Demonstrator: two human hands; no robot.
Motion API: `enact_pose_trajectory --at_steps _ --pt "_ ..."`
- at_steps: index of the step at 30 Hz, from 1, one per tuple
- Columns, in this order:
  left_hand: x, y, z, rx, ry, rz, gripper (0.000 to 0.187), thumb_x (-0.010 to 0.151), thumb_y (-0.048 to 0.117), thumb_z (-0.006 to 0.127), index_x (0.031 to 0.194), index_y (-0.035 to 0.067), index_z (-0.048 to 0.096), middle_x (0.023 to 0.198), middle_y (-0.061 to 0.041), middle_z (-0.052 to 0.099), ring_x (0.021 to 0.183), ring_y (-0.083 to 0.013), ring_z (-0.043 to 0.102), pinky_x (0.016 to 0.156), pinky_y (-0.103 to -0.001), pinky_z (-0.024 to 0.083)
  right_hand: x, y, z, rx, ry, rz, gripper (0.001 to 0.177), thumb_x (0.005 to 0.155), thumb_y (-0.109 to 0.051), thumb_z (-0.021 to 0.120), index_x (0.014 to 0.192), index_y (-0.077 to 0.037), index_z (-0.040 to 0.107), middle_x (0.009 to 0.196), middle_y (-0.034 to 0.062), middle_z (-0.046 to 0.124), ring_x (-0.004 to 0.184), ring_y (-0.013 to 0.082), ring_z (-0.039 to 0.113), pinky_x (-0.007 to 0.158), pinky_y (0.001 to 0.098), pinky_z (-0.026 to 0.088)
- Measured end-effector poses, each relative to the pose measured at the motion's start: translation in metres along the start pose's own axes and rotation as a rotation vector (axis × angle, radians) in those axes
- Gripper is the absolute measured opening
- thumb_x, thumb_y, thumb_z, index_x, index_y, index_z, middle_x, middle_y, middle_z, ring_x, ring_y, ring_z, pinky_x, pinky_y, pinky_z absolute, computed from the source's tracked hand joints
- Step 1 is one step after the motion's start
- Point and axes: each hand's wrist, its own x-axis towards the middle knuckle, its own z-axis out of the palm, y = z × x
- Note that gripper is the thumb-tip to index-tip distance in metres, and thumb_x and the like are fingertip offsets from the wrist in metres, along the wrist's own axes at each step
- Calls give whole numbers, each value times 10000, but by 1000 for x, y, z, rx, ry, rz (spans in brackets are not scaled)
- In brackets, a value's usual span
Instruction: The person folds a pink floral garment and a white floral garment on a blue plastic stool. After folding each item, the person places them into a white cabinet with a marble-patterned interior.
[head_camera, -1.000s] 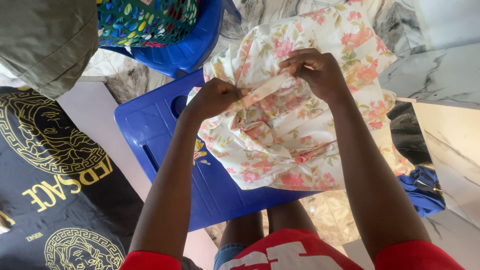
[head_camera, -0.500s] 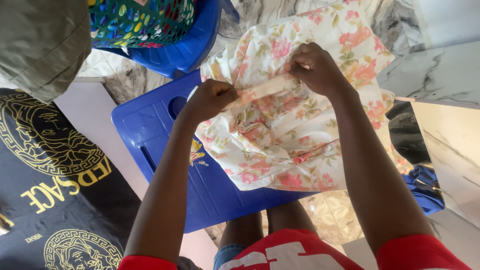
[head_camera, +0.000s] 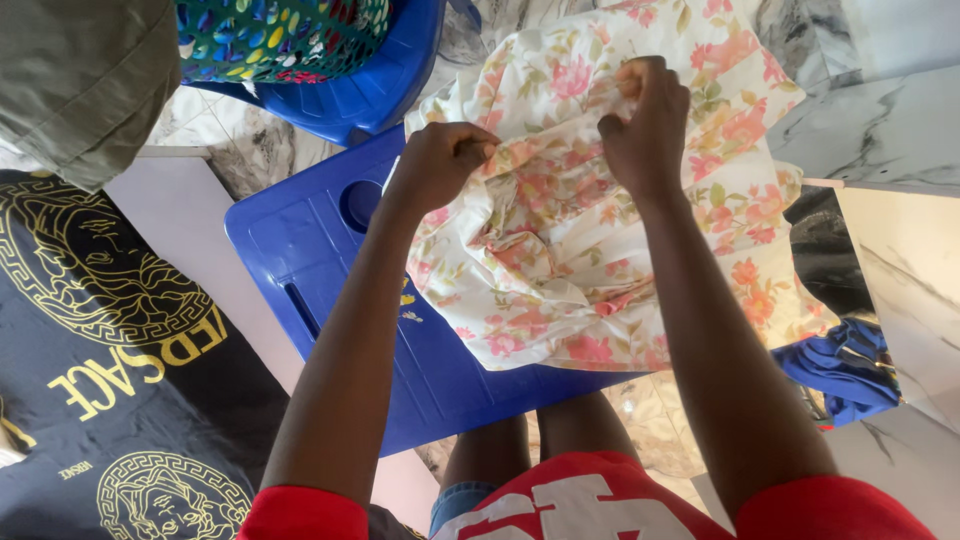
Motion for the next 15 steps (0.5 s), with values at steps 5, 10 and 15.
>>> enact_pose_trajectory --at_steps 5,10,15 --pt "1 23 9 -32 266 219 418 882 89 717 1297 87 664 1203 -157 712 1078 -343 662 936 -431 513 -74 -65 -11 -106 294 -45 552 778 33 624 1317 -33 529 1310 177 528 1279 407 461 1149 510 340" --pt "-43 18 -4 235 607 170 382 954 92 748 1316 153 641 1342 -108 655 1277 -351 579 1101 -460 460 -173 -92 -3 -17 36 -140 405 890 -86 683 1263 -9 546 1260 184 562 1217 406 478 1079 545 350" --pt "-98 -42 -7 215 500 -685 837 815 546 858 1361 23 501 1283 -223 574 1198 -422 520 986 -517 394 -265 -126 17 -121 -334 -113 604 796 -276 786 1321 -87 555 1152 156 604 1018 339 586 831 475 457"
